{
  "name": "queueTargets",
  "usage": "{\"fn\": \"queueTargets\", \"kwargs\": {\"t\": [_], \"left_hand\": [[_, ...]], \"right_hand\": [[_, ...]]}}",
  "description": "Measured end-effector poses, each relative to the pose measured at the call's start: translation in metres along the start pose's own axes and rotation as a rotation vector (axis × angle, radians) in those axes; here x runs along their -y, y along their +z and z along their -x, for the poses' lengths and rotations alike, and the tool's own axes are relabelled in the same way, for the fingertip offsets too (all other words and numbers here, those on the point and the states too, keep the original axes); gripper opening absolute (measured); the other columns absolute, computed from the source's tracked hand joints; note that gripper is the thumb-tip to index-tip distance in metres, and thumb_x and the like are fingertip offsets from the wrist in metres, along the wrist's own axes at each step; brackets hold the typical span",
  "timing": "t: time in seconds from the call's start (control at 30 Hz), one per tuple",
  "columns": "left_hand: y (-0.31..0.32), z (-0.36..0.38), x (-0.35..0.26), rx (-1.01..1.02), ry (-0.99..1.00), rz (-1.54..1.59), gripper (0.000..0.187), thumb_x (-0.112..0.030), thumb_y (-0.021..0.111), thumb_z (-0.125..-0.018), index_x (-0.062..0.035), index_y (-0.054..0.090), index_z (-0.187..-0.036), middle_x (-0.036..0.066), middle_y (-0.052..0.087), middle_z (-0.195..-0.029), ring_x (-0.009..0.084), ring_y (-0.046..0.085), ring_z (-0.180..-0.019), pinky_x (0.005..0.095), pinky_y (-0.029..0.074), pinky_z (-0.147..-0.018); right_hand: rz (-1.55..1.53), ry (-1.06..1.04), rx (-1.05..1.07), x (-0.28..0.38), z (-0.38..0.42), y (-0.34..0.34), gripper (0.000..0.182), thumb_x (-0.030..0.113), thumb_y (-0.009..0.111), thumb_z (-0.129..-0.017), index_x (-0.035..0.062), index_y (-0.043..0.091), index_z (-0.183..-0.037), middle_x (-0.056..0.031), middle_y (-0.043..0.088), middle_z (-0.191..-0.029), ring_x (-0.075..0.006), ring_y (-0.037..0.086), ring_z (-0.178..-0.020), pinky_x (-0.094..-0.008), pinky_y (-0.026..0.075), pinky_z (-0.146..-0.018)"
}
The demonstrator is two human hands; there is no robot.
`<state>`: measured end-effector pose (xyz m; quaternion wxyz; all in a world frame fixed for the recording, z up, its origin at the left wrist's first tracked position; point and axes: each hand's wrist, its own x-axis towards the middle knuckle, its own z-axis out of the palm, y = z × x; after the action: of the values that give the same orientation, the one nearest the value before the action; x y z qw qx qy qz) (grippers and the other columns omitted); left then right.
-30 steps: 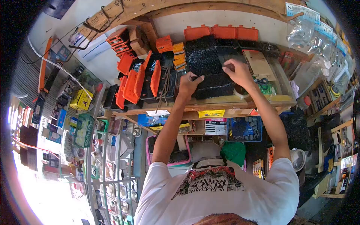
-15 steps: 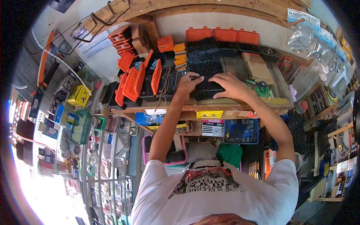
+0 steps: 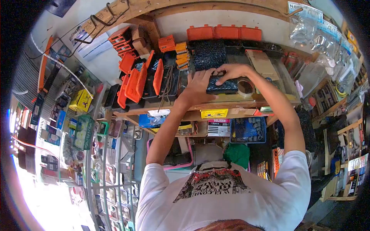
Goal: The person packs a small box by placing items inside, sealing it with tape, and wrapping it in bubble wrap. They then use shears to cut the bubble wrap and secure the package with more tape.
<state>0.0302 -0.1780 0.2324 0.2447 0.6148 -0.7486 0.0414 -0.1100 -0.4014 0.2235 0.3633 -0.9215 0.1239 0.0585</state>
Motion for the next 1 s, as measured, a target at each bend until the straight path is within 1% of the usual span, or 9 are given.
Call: {"fn": "queueTargets", "kwargs": {"t": [0.1, 0.2, 0.4, 0.5, 0.6, 0.73, 0.83, 0.9, 1.0], "left_hand": [[0.008, -0.008, 0.013, 0.025, -0.005, 0.063, 0.095, -0.033, 0.086, -0.07, -0.0088, 0.035, -0.146, 0.02, 0.055, -0.132, 0.0416, 0.048, -0.129, 0.0545, 0.033, -0.109], [0.009, -0.012, 0.016, 0.136, -0.127, 0.132, 0.096, -0.031, 0.09, -0.068, -0.0084, 0.036, -0.144, 0.022, 0.057, -0.135, 0.0416, 0.052, -0.129, 0.0487, 0.039, -0.109], [0.001, -0.019, 0.017, 0.259, -0.241, 0.257, 0.09, -0.036, 0.09, -0.069, -0.0067, 0.039, -0.137, 0.025, 0.06, -0.129, 0.0432, 0.055, -0.126, 0.0476, 0.043, -0.105], [0.013, -0.025, 0.04, 0.286, -0.153, 0.358, 0.089, -0.043, 0.09, -0.068, -0.0059, 0.042, -0.134, 0.025, 0.06, -0.128, 0.0399, 0.056, -0.125, 0.0443, 0.043, -0.105], [0.008, -0.033, 0.047, 0.428, -0.234, 0.373, 0.092, -0.05, 0.09, -0.066, -0.0024, 0.045, -0.132, 0.023, 0.059, -0.128, 0.0357, 0.056, -0.125, 0.0404, 0.043, -0.105], [0.012, -0.042, 0.064, 0.442, -0.192, 0.387, 0.096, -0.057, 0.088, -0.066, 0.002, 0.049, -0.131, 0.021, 0.059, -0.128, 0.0327, 0.055, -0.124, 0.0386, 0.044, -0.104], [0.004, -0.048, 0.06, 0.524, -0.215, 0.437, 0.095, -0.059, 0.087, -0.068, 0.003, 0.051, -0.13, 0.02, 0.06, -0.126, 0.0309, 0.056, -0.121, 0.0383, 0.044, -0.103], [0.004, -0.052, 0.062, 0.533, -0.242, 0.483, 0.091, -0.059, 0.086, -0.07, 0.0024, 0.053, -0.129, 0.019, 0.06, -0.124, 0.0296, 0.057, -0.12, 0.0376, 0.045, -0.102], [0.013, -0.051, 0.069, 0.373, -0.166, 0.511, 0.085, -0.056, 0.085, -0.073, 0.0008, 0.055, -0.128, 0.016, 0.062, -0.123, 0.0283, 0.058, -0.118, 0.0371, 0.045, -0.103]], "right_hand": [[-0.061, 0.082, 0.159, 0.01, 0.0, -0.005, 0.094, 0.067, 0.081, -0.069, 0.0039, 0.061, -0.136, -0.0156, 0.064, -0.128, -0.0279, 0.057, -0.12, -0.0353, 0.043, -0.101], [-0.01, 0.148, 0.102, 0.002, -0.007, -0.002, 0.101, 0.069, 0.08, -0.068, 0.0047, 0.056, -0.142, -0.0193, 0.055, -0.142, -0.031, 0.049, -0.134, -0.0374, 0.038, -0.11], [-0.023, 0.258, 0.103, 0.013, 0.001, -0.003, 0.107, 0.071, 0.078, -0.068, 0.0035, 0.05, -0.147, -0.0211, 0.049, -0.149, -0.0319, 0.043, -0.141, -0.0393, 0.034, -0.115], [-0.064, 0.209, 0.144, 0.006, -0.005, -0.002, 0.094, 0.067, 0.075, -0.076, 0.0056, 0.054, -0.144, -0.0193, 0.053, -0.145, -0.0316, 0.049, -0.134, -0.0399, 0.038, -0.111], [-0.011, 0.019, 0.056, 0.013, 0.003, -0.006, 0.072, 0.059, 0.073, -0.083, 0.0068, 0.061, -0.131, -0.0152, 0.061, -0.132, -0.029, 0.057, -0.121, -0.0399, 0.044, -0.102], [0.156, -0.268, -0.174, 0.053, 0.042, 0.001, 0.051, 0.047, 0.078, -0.085, 0.0055, 0.061, -0.11, -0.0112, 0.064, -0.112, -0.0261, 0.061, -0.107, -0.0388, 0.048, -0.092], [0.297, -0.334, -0.233, 0.051, 0.045, 0.008, 0.045, 0.04, 0.078, -0.086, 0.0055, 0.061, -0.11, -0.0127, 0.064, -0.113, -0.0279, 0.062, -0.108, -0.0396, 0.048, -0.092], [0.225, -0.333, -0.233, 0.039, 0.04, 0.008, 0.042, 0.035, 0.077, -0.087, 0.0056, 0.063, -0.113, -0.0128, 0.067, -0.114, -0.0282, 0.063, -0.109, -0.0402, 0.049, -0.093], [0.154, -0.278, -0.241, 0.029, 0.036, 0.006, 0.044, 0.036, 0.076, -0.088, 0.0065, 0.064, -0.118, -0.011, 0.07, -0.116, -0.0269, 0.065, -0.11, -0.0395, 0.049, -0.094]]}}
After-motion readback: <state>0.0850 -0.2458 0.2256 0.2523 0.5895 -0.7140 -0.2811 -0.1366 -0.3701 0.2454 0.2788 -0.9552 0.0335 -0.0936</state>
